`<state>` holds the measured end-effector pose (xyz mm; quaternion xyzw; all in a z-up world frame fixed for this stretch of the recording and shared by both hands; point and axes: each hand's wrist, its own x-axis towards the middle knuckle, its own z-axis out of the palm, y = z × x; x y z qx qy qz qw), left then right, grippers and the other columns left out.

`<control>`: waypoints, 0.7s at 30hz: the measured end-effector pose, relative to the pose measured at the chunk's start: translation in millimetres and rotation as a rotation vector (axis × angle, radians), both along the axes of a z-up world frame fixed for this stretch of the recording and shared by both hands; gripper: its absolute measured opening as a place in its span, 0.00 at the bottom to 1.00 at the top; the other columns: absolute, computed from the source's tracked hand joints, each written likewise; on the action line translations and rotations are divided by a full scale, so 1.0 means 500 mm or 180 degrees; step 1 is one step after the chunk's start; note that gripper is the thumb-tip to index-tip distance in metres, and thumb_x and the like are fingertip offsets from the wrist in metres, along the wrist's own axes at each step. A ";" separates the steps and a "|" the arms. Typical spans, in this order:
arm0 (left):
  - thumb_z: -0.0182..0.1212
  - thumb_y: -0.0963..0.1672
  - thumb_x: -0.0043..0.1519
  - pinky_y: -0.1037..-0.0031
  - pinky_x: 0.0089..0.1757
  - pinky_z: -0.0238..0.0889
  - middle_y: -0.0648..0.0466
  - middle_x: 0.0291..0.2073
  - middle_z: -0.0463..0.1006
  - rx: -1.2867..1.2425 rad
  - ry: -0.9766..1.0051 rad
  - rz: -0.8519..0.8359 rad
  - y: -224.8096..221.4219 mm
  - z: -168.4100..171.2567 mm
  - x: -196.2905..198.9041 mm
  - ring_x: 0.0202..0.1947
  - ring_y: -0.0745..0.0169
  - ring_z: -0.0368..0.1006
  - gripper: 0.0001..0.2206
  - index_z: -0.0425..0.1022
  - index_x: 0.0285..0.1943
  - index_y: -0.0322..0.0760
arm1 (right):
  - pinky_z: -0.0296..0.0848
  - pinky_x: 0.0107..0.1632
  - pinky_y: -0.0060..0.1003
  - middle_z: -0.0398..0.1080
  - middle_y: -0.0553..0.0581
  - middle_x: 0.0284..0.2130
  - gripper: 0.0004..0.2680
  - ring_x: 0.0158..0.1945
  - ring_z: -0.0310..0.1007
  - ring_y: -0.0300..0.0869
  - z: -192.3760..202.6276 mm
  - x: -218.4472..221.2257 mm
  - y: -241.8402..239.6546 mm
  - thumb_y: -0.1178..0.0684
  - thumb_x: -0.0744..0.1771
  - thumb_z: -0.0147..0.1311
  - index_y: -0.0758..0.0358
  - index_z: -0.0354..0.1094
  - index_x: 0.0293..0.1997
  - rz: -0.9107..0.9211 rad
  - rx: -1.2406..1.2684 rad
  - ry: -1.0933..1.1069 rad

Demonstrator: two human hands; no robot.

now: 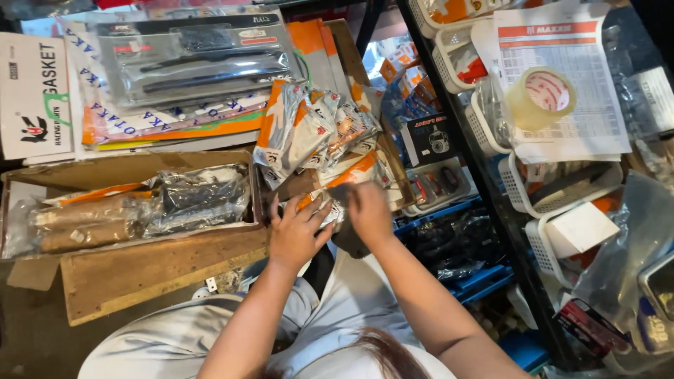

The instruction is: Sorting and organizing various motorcycle gaskets and packaged parts in a storage room.

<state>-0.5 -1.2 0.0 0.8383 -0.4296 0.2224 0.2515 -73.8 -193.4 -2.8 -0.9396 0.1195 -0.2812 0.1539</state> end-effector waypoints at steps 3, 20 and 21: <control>0.59 0.56 0.60 0.44 0.61 0.46 0.66 0.48 0.81 0.0009 0.0132 -0.0063 0.000 0.001 0.000 0.59 0.58 0.69 0.14 0.80 0.52 0.64 | 0.74 0.42 0.48 0.69 0.55 0.32 0.04 0.37 0.75 0.54 -0.024 -0.017 -0.045 0.54 0.65 0.60 0.56 0.71 0.42 -0.0502 -0.0025 -0.0092; 0.64 0.49 0.59 0.52 0.61 0.58 0.43 0.62 0.71 0.0147 0.0672 -0.0054 0.139 0.032 -0.084 0.68 0.36 0.62 0.28 0.69 0.69 0.39 | 0.73 0.51 0.46 0.73 0.55 0.36 0.06 0.46 0.75 0.55 0.073 -0.036 0.044 0.58 0.64 0.63 0.54 0.76 0.43 0.0608 0.1116 -0.0218; 0.65 0.49 0.59 0.52 0.61 0.58 0.44 0.58 0.72 0.0080 0.0612 -0.0099 0.144 0.019 -0.083 0.67 0.36 0.64 0.23 0.73 0.64 0.40 | 0.74 0.49 0.46 0.72 0.53 0.36 0.07 0.44 0.75 0.53 0.071 -0.022 0.049 0.55 0.64 0.62 0.52 0.75 0.45 0.0705 0.0634 0.0036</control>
